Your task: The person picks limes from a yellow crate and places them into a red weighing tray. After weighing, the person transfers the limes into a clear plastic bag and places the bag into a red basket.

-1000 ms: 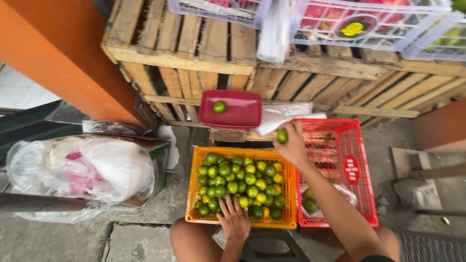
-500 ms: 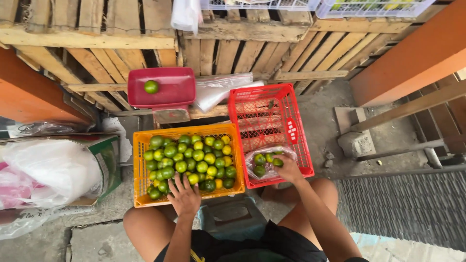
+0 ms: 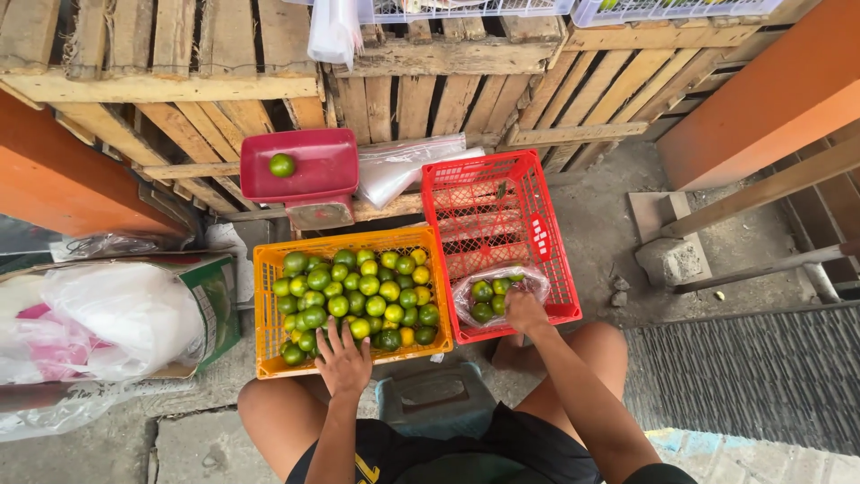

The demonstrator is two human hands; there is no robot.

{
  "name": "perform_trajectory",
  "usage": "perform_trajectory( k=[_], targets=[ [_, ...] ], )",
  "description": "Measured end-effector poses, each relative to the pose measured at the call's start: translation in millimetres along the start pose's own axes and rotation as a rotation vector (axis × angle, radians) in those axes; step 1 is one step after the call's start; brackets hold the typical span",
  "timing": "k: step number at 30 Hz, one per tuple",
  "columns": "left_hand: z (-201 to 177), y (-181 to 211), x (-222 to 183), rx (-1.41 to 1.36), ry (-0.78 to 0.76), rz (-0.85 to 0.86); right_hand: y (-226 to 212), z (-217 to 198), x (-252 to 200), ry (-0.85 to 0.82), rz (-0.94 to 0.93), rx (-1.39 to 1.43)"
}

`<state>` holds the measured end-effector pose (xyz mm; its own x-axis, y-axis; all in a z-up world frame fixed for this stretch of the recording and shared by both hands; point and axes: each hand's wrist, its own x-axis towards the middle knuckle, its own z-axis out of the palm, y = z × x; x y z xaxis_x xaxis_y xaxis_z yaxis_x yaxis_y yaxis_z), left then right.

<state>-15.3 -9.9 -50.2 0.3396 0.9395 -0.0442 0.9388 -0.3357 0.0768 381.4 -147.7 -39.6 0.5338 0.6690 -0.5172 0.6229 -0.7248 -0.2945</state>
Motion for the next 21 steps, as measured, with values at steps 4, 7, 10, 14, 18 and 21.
perform_trajectory(
  k=[4,7,10,14,18,21],
  targets=[
    [-1,1,0,-0.013,-0.008,-0.004,-1,-2,10,-0.239,0.053,-0.301],
    [-1,3,-2,0.071,-0.086,-0.023,19,24,38,-0.178,-0.014,-0.388],
    [-8,5,-2,0.07,-0.099,-0.038,6,19,40,-0.24,0.015,-0.447],
    [-14,6,-2,0.035,-0.095,-0.032,12,24,50,-0.25,-0.008,-0.457],
    [-15,6,-3,0.034,-0.094,-0.025,-16,-16,16,-0.266,-0.105,-0.487],
    [-18,7,-3,0.023,-0.103,-0.032,-14,-48,1,-0.095,-0.273,-0.377]
  ],
)
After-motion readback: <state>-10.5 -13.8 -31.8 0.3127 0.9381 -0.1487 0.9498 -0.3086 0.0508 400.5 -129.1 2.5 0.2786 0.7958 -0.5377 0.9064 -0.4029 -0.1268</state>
